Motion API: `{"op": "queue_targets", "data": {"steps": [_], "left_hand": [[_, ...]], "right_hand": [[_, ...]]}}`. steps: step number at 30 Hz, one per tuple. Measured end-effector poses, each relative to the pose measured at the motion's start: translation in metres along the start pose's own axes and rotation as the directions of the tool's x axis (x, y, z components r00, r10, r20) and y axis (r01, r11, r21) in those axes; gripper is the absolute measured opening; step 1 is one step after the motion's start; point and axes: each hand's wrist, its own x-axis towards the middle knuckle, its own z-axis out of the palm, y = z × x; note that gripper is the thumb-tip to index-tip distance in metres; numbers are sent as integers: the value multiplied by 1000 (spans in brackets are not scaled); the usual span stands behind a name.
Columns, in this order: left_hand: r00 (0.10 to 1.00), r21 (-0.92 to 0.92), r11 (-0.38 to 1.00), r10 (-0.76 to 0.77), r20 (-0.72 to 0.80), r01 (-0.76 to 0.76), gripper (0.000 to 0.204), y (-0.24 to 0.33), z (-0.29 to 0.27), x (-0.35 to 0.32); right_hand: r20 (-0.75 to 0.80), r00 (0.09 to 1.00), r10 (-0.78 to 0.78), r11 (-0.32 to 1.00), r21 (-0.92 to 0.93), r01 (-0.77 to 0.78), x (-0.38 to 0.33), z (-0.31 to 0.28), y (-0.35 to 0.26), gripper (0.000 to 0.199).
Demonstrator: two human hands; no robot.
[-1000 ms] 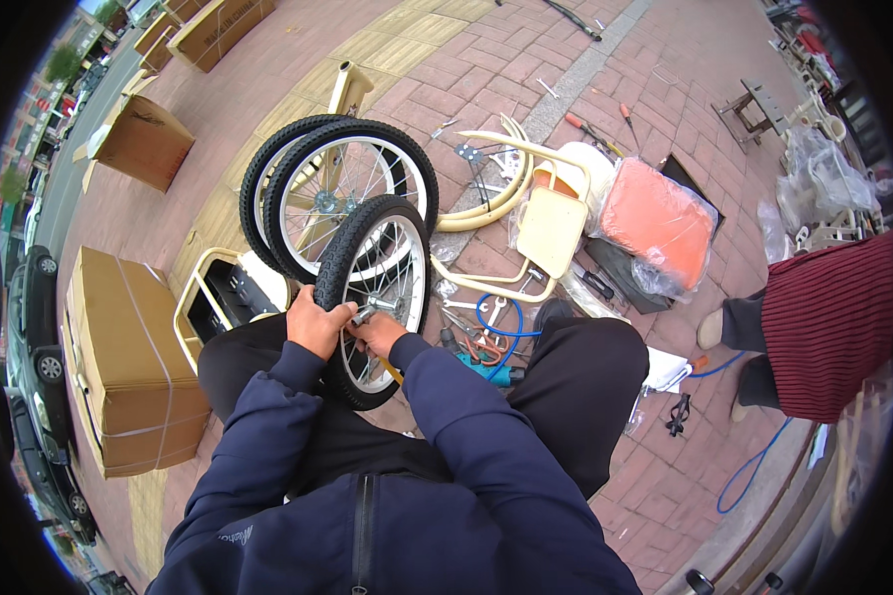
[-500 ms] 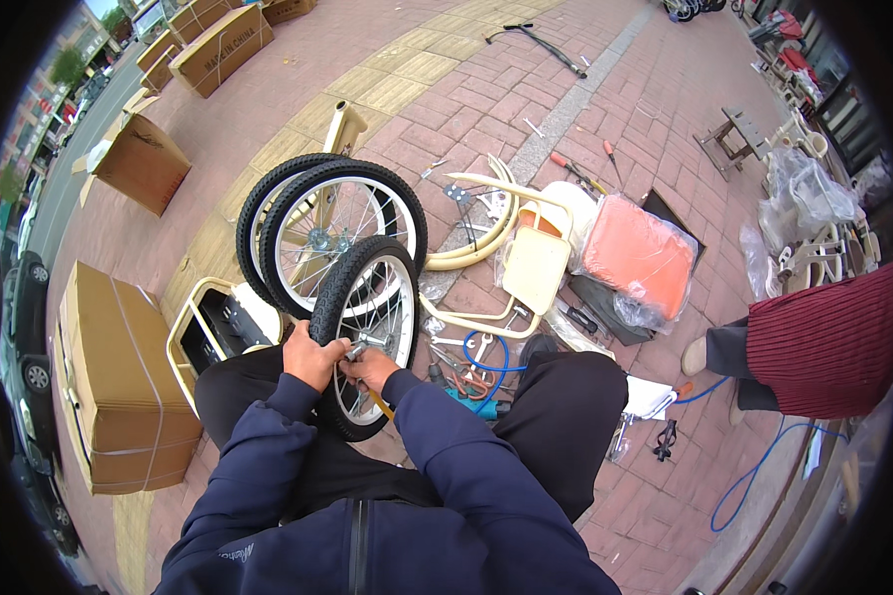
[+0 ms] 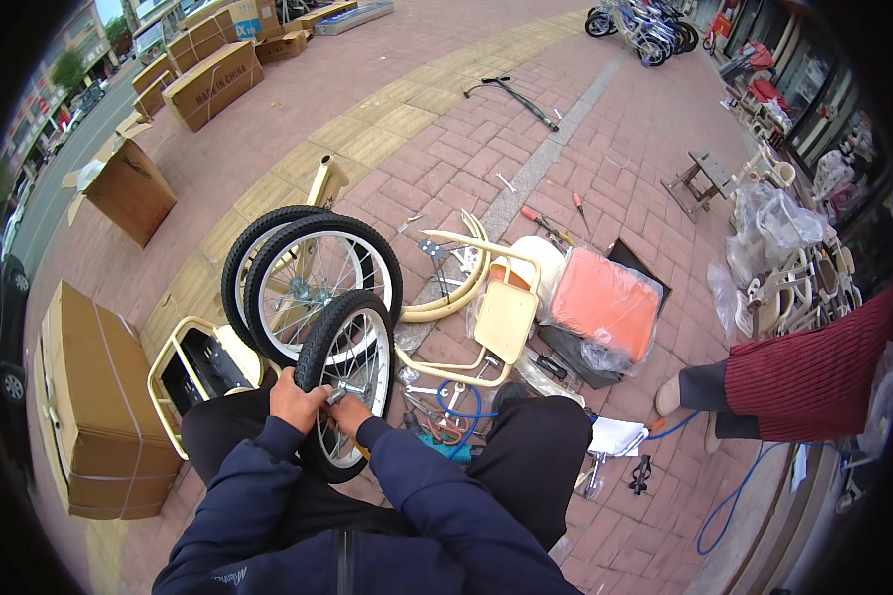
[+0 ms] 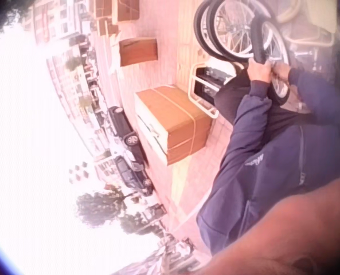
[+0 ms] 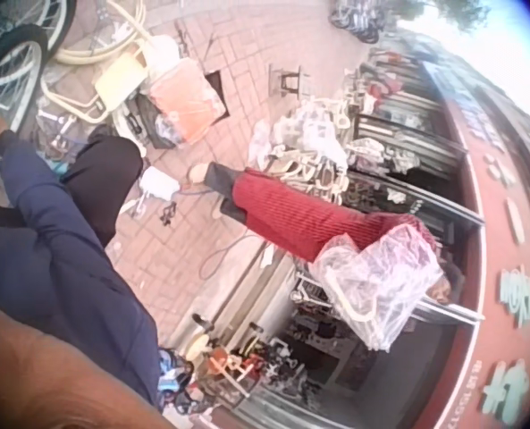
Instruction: The person assembles a tricycle on a paved sidewalk. They mount a tire onto a wheel rim, attach the wheel to the frame, and connect the seat and handlebar components using bolts and nuts.
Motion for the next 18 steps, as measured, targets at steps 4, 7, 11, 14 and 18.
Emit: {"op": "queue_targets", "data": {"steps": [4,7,11,14,18], "left_hand": [[995,-79,992,-99,0,98,51,6,-3,-1],[988,-110,982,-153,10,153,50,15,-6,-3],[990,-114,983,-142,19,143,50,19,-8,-5],[992,-108,986,-126,17,127,50,16,-5,-5],[993,-79,990,-117,4,117,50,10,-2,-5]], "right_hand": [[103,993,55,965,251,-79,-3,-5,4,28],[146,988,45,977,200,-74,-1,-9,13,29],[124,990,67,991,105,-80,6,-12,22,34],[106,991,78,993,82,-87,9,-11,25,34],[74,994,78,988,127,-87,9,-8,27,32]]}}
